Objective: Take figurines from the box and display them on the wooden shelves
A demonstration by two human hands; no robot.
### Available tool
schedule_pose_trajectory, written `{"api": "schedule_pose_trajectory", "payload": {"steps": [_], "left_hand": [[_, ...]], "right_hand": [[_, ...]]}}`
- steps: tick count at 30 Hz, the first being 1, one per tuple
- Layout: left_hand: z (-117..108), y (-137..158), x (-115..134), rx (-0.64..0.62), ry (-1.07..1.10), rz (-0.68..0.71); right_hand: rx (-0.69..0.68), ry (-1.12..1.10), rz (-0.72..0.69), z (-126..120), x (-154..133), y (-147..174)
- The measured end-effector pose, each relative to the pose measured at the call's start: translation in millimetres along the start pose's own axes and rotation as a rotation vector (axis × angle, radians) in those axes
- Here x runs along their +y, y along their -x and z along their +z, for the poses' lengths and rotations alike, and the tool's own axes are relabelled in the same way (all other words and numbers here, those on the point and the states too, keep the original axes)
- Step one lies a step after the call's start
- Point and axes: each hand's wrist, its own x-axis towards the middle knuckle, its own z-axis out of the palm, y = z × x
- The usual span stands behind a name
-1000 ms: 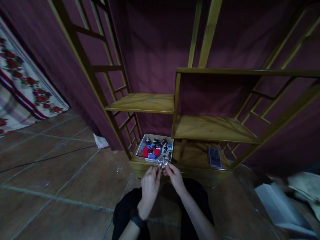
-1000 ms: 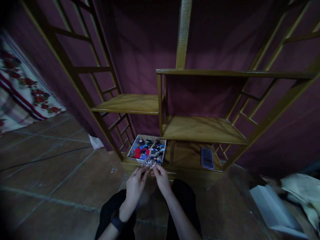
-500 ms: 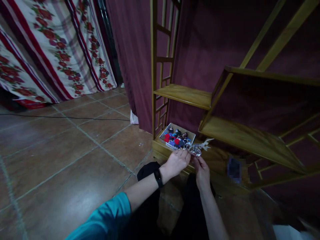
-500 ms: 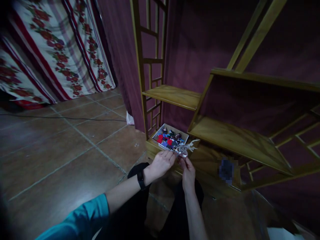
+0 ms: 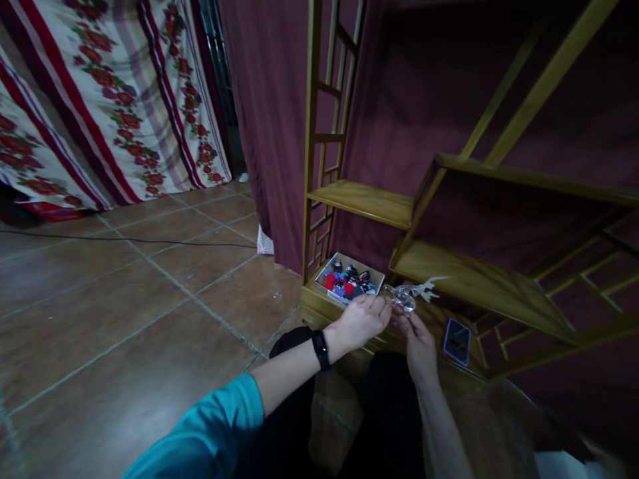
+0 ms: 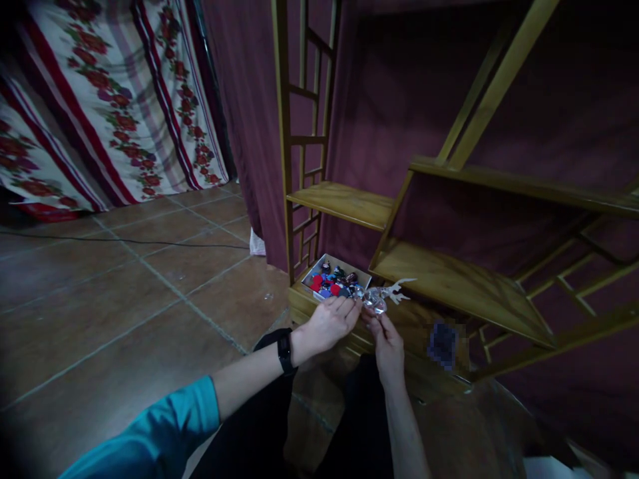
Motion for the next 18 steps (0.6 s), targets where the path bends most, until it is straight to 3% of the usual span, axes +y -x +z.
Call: {"api": "schedule_pose_trajectory", "payload": {"steps": [7, 13, 18], "left_hand": [[-23, -29, 8, 0.219, 0.355, -0.240], [-87, -83, 19, 0.303, 0.619, -0.262], [-140, -156, 30, 0.418, 0.686, -0.171]], "right_hand": [[-0.015, 0.163, -0.112, -20, -66, -5], [0.081, 0.191, -0.360, -38, -156, -14], [0.169, 0.185, -0.563, -59, -237, -44]]}}
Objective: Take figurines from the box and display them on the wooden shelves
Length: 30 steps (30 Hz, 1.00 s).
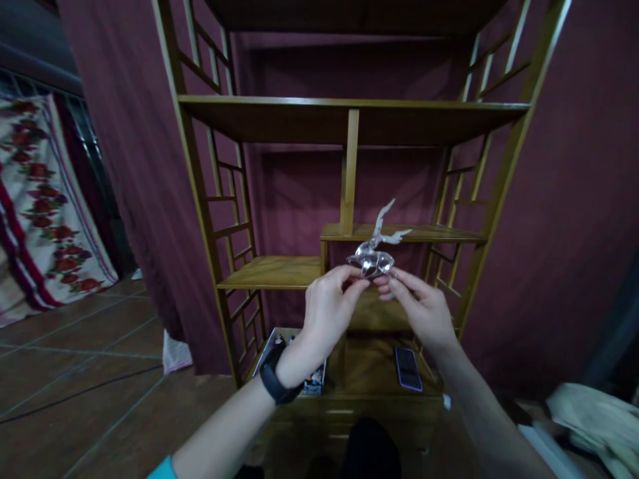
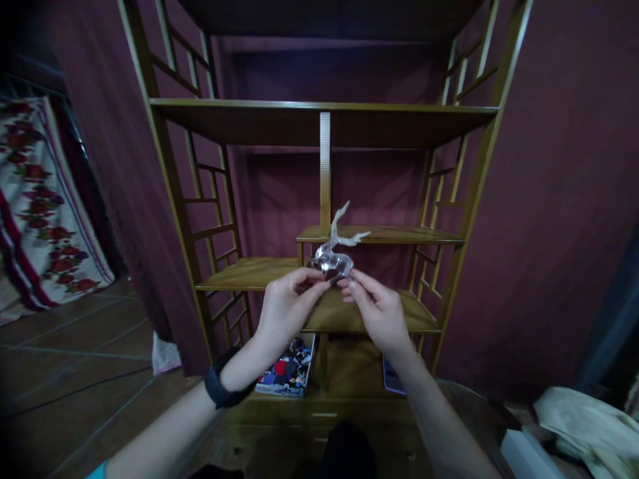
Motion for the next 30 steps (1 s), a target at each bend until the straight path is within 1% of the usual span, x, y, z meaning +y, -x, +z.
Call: {"api": "schedule_pose_trajectory", "payload": {"steps": [2, 4, 7, 10, 13, 15, 18, 22, 25, 30], "left_hand": [[7, -34, 10, 0.009, -0.014, 0.042], [18, -66, 15, 0.012, -0.038, 0.059], [40, -108, 15, 0.007, -0.063, 0.052], [65, -141, 9, -0.008, -0.094, -0.024], [88, -166, -1, -0.003, -0.136, -0.131], [100, -180, -9, -0.001, -0.180, -0.198], [116, -195, -18, -0.010, -0.254, -0.280], [132, -209, -22, -0.014, -0.338, -0.330], [138, -216, -26, -0.018, -0.378, -0.347], [140, -225, -44, -0.063, -0.376, -0.285]], "right_hand": [[0.020, -0.006, -0.060, -12, -10, -32], [0.014, -0.016, -0.089, -24, -13, -62], [-0.013, -0.028, -0.073, -43, -7, -104], [-0.035, -0.018, -0.038, -57, 7, -142], [-0.045, 0.013, 0.015, -64, 27, -175], [-0.048, 0.046, 0.059, -66, 41, -195], [-0.059, 0.148, 0.085, -66, 63, -220], [-0.028, 0.270, 0.122, -66, 87, -244], [-0.053, 0.275, 0.174, -66, 101, -255], [-0.122, 0.354, 0.264, -66, 113, -267]]}}
